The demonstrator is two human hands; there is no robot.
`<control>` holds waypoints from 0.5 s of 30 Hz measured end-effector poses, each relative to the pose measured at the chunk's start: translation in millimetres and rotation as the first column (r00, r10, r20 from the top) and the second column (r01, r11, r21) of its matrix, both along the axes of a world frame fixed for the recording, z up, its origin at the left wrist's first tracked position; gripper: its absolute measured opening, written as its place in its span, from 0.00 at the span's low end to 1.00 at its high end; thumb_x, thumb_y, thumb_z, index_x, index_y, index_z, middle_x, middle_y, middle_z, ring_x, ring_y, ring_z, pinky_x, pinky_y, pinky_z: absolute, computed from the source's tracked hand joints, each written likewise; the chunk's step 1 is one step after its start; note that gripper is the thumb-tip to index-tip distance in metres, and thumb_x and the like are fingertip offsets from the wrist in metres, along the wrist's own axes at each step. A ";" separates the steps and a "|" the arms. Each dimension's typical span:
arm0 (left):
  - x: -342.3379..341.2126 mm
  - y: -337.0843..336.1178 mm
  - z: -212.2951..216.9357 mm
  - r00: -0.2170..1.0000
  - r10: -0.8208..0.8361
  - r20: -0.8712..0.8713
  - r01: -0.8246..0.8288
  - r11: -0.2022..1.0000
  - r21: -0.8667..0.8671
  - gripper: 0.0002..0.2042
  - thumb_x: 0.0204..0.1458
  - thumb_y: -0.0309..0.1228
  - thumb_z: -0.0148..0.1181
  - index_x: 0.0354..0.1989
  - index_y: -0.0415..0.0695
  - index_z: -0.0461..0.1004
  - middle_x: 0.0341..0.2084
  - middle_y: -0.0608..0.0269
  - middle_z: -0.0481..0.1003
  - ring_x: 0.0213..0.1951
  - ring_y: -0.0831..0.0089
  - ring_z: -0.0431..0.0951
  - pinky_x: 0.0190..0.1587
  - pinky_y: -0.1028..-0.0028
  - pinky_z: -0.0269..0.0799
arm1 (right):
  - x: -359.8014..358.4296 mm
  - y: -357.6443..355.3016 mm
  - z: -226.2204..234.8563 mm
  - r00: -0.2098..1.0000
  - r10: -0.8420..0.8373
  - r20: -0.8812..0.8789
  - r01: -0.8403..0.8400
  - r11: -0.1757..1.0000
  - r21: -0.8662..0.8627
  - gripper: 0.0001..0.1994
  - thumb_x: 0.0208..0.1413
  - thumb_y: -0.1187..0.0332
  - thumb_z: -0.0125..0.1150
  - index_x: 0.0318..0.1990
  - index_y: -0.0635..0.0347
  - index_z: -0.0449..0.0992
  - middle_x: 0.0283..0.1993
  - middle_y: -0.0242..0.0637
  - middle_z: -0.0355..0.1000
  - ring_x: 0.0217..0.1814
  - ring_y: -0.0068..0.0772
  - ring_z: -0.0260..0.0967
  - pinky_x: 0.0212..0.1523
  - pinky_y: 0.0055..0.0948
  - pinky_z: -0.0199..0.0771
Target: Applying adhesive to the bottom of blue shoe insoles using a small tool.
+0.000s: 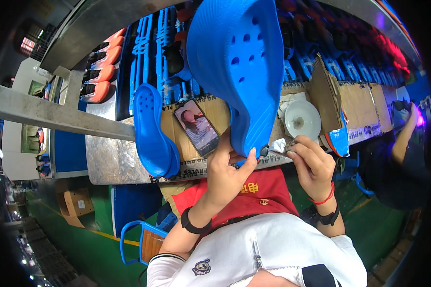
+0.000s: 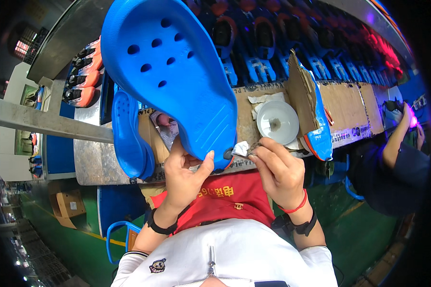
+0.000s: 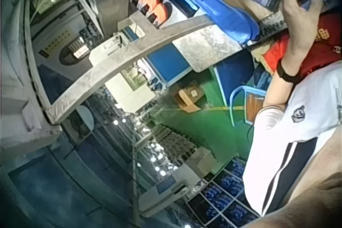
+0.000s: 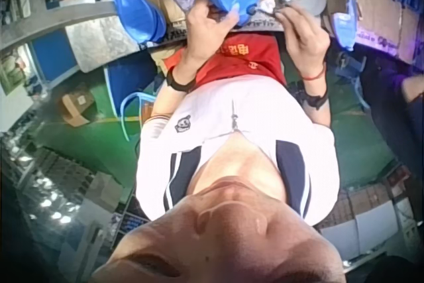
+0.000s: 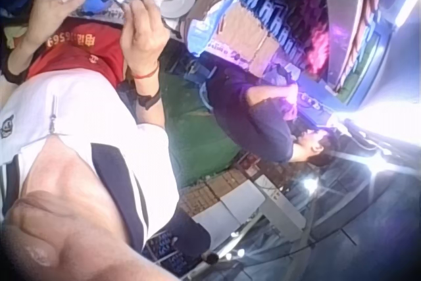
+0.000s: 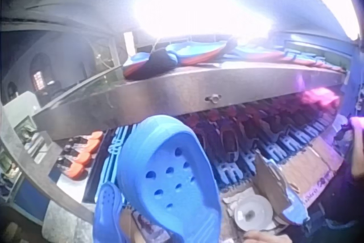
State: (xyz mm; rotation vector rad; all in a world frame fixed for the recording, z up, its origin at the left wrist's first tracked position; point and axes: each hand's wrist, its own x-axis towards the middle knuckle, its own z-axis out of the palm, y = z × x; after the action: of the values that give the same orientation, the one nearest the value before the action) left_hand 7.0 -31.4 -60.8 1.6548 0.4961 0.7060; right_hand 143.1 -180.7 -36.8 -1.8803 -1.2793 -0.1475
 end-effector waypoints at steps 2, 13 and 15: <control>-0.3 0.4 1.3 1.000 -0.001 -0.012 0.001 0.999 -0.032 0.27 0.51 0.20 0.62 0.59 0.31 0.61 0.38 0.50 0.77 0.37 0.68 0.82 0.40 0.71 0.81 | -1.0 0.2 -0.3 1.000 0.017 0.006 -0.017 1.000 -0.010 0.09 0.43 0.81 0.69 0.34 0.66 0.77 0.38 0.46 0.76 0.27 0.41 0.75 0.25 0.29 0.74; -0.1 0.9 2.3 1.000 0.006 -0.020 -0.006 1.000 0.001 0.26 0.51 0.20 0.62 0.59 0.31 0.62 0.38 0.51 0.77 0.37 0.69 0.81 0.41 0.71 0.80 | -4.6 5.9 -2.8 0.995 0.077 0.067 -0.076 0.997 -0.022 0.10 0.43 0.79 0.70 0.35 0.64 0.77 0.39 0.46 0.76 0.27 0.41 0.76 0.24 0.30 0.75; -0.2 0.5 2.3 1.000 0.007 -0.023 -0.007 1.000 0.002 0.26 0.51 0.20 0.62 0.59 0.31 0.62 0.38 0.51 0.77 0.38 0.69 0.81 0.41 0.71 0.80 | -4.2 6.3 -3.1 0.994 0.087 0.060 -0.086 0.996 -0.017 0.10 0.43 0.79 0.69 0.35 0.63 0.77 0.39 0.46 0.76 0.27 0.41 0.76 0.24 0.30 0.75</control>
State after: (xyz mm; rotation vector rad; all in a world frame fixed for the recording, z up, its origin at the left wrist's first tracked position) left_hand 6.8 -30.9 -58.4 1.6657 0.5180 0.6929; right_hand 138.9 -174.5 -39.9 -1.8413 -1.4039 -0.1511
